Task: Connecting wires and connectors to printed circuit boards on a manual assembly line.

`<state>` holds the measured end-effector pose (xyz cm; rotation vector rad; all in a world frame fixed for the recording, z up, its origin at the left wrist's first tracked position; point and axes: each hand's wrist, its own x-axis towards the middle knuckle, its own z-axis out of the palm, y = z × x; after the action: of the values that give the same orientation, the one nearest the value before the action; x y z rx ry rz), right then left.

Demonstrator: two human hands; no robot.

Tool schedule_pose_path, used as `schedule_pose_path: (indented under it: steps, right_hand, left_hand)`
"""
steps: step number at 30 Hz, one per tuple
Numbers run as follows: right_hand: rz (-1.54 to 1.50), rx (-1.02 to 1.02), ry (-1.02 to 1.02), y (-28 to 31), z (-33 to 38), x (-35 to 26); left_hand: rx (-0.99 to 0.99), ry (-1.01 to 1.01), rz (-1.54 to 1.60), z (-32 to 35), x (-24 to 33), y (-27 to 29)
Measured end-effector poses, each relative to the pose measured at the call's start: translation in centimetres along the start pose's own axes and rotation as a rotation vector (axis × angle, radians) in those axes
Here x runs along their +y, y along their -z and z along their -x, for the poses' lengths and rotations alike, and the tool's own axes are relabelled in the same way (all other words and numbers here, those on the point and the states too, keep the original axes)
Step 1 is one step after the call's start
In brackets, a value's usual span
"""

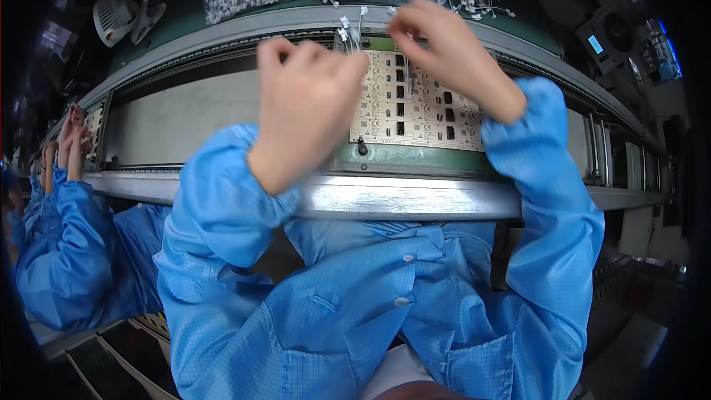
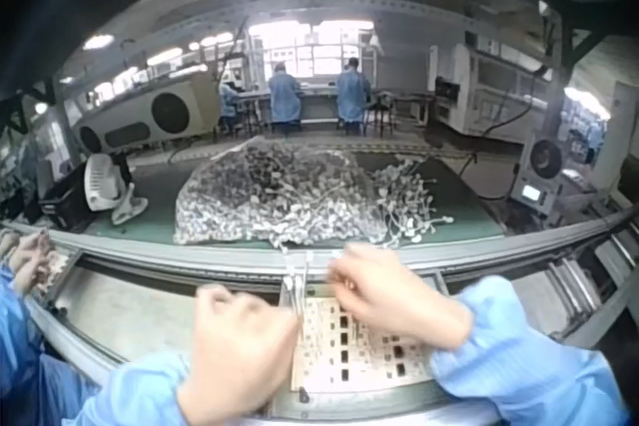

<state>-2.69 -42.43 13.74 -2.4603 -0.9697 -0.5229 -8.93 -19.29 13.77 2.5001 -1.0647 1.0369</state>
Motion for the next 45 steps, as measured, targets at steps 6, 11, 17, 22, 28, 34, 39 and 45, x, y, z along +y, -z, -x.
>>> schedule_pose_path:
  steps: [6, 11, 17, 22, 28, 34, 39, 45]
  right_hand:
    - [0.176, 0.213, -0.014, -6.4, -8.2, 4.7]
    - [0.136, 0.143, -0.043, -6.7, -11.7, 6.8]
    - [-0.079, -0.003, -0.089, -1.6, -13.6, 3.1]
    - [0.292, 0.023, -0.065, -2.8, -10.1, 1.6]
    - [0.261, -0.084, 0.020, -2.1, -11.6, 3.5]
    - [0.504, -0.048, 0.118, -3.2, -10.2, 1.6]
    - [0.145, -0.015, -0.078, -1.7, -11.9, 2.0]
    - [-0.237, 0.372, 0.001, -1.9, -13.8, 3.0]
  left_hand:
    - [-0.066, -0.045, 0.031, 0.3, 0.8, -0.9]
    - [-0.028, -0.019, 0.041, -0.4, 0.4, 0.6]
    - [-0.153, 0.070, -0.007, 0.3, 0.3, 0.6]
    - [-0.173, 0.051, 0.014, 0.2, 0.8, 0.4]
    - [-0.229, 0.013, 0.035, 0.8, 0.8, 0.2]
    - [-0.257, -0.011, 0.039, 1.1, 1.0, -0.3]
    - [-0.264, -0.013, 0.101, 1.2, 0.7, -0.3]
    - [-0.265, 0.016, 0.133, 1.1, 0.8, -0.1]
